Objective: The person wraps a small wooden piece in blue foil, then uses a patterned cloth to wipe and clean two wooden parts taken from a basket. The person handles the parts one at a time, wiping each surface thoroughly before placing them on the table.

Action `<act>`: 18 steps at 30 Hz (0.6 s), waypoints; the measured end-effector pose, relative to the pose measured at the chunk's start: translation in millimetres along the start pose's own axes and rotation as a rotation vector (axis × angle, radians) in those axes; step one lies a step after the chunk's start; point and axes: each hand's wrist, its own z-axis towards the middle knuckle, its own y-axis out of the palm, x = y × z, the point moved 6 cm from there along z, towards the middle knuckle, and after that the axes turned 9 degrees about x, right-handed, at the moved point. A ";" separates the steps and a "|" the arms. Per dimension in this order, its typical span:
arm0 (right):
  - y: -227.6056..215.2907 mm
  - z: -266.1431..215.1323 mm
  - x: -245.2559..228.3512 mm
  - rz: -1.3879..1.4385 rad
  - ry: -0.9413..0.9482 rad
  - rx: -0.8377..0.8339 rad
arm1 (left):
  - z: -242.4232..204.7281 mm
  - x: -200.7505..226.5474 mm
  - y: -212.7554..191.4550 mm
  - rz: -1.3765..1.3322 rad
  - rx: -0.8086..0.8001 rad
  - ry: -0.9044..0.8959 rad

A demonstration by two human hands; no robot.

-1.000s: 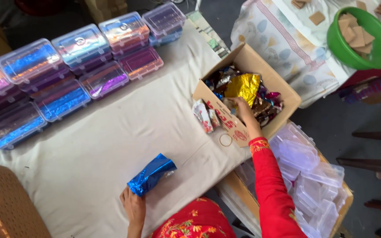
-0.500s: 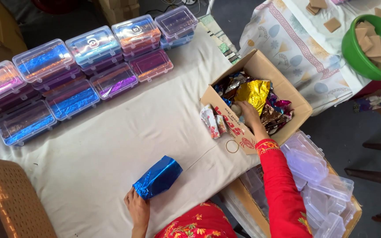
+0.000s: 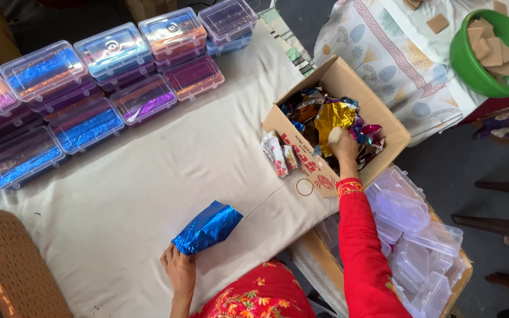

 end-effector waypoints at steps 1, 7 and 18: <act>-8.5 -3.5 -5.9 -0.002 -0.004 -0.001 | 0.6 0.7 0.7 -0.001 0.001 -0.004; -23.4 0.0 -8.2 0.051 -0.231 0.242 | -4.4 -7.9 9.5 0.015 0.026 -0.016; -58.3 -303.4 -210.1 0.565 -0.700 -0.272 | -11.4 -6.3 8.8 -0.015 0.107 -0.013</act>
